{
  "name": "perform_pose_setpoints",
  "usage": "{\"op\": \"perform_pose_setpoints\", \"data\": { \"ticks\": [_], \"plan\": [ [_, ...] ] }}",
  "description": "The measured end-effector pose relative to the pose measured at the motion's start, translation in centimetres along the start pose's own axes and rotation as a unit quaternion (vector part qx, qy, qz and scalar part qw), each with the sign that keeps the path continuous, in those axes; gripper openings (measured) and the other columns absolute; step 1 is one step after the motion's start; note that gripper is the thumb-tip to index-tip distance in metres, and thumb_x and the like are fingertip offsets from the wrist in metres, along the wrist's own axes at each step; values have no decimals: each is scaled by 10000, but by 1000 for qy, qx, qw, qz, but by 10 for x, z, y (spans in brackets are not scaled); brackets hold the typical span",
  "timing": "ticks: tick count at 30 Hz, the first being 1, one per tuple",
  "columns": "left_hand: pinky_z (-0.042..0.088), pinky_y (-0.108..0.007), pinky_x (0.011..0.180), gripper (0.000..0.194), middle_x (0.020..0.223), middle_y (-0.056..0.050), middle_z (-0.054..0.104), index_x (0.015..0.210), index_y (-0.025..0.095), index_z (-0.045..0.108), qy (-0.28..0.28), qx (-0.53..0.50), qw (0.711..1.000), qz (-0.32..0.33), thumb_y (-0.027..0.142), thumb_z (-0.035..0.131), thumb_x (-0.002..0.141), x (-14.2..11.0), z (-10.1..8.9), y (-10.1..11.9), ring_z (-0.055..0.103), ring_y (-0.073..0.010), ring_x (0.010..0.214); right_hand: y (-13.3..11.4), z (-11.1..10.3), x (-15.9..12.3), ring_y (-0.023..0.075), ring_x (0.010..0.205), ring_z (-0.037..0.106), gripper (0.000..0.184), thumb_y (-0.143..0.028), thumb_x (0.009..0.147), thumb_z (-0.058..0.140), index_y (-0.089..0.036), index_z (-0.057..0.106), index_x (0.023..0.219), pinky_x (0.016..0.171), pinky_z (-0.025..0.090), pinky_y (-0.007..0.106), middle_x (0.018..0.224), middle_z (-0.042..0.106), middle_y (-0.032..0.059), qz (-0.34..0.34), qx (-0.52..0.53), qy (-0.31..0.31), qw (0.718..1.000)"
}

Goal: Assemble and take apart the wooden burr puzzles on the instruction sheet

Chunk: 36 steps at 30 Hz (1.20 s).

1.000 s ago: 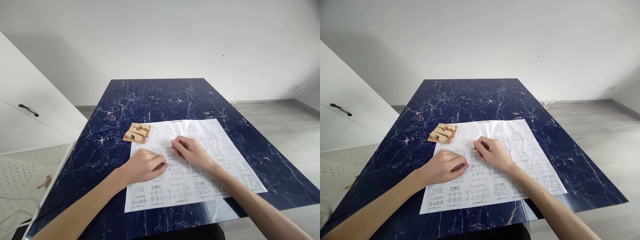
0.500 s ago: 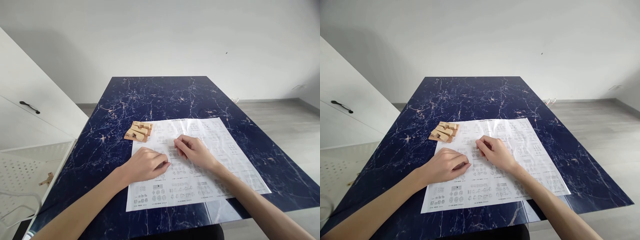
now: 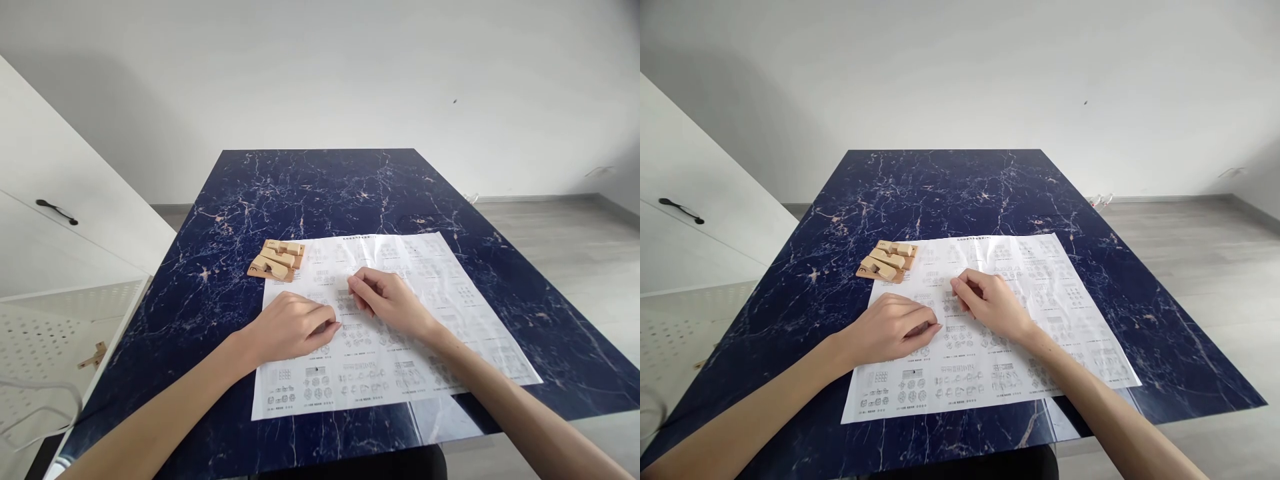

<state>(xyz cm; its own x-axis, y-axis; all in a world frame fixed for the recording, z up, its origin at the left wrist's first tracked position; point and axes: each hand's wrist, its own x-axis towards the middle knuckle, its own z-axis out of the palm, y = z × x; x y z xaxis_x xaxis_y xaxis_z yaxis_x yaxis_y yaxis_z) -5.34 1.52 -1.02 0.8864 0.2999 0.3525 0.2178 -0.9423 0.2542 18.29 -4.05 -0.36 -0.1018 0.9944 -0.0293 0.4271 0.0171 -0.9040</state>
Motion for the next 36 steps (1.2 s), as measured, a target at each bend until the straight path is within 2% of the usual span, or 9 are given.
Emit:
{"op": "perform_pose_setpoints", "data": {
  "ticks": [15, 24, 27, 29, 33, 36],
  "plan": [
    [366, -295, 514, 298, 597, 47, 603, 819, 176, 644, -1, -9, 1000, -2, 278, 547, 1082, 0, -1, 2, 492, -116, 485, -2, 0, 0, 137, 543, 533, 411, -436, 1103, 499, -237, 568, 750, 565, 437, 312, 661, 622, -6, -3, -10, 2, 1000],
    [352, -310, 514, 291, 597, 48, 602, 822, 174, 647, 6, -9, 1000, 0, 284, 563, 1078, -1, -1, 1, 494, -120, 489, -2, 0, -1, 138, 544, 534, 418, -471, 1097, 501, -236, 570, 758, 557, 432, 302, 667, 624, -5, 1, -4, 2, 1000],
    [367, -298, 522, 279, 601, 54, 607, 835, 180, 645, 21, -26, 999, -6, 289, 574, 1081, -1, -2, 0, 498, -112, 493, -1, 1, -1, 134, 532, 534, 416, -473, 1100, 498, -235, 575, 767, 558, 430, 298, 662, 622, -10, 0, -6, 2, 1000],
    [389, -292, 544, 258, 613, 52, 608, 854, 182, 644, 54, -27, 998, -8, 291, 588, 1081, -1, -5, -2, 516, -112, 514, 0, 1, -1, 131, 523, 529, 422, -476, 1102, 499, -234, 576, 764, 555, 424, 295, 643, 611, -14, 1, -9, 3, 1000],
    [486, -319, 701, 205, 725, 12, 641, 904, 195, 628, 135, 3, 991, -12, 312, 620, 1072, -1, -16, -18, 600, -161, 687, -1, 1, -2, 124, 490, 492, 456, -499, 1103, 498, -234, 570, 739, 525, 397, 289, 594, 579, -19, 10, -13, 2, 1000],
    [514, -420, 941, 183, 1019, -56, 725, 1071, 216, 624, 158, 36, 986, -49, 384, 685, 1034, -5, -28, -38, 658, -246, 1012, -1, 1, -3, 118, 467, 462, 469, -509, 1105, 495, -234, 572, 733, 503, 380, 286, 578, 562, -23, 16, -12, -1, 1000]
  ]
}}
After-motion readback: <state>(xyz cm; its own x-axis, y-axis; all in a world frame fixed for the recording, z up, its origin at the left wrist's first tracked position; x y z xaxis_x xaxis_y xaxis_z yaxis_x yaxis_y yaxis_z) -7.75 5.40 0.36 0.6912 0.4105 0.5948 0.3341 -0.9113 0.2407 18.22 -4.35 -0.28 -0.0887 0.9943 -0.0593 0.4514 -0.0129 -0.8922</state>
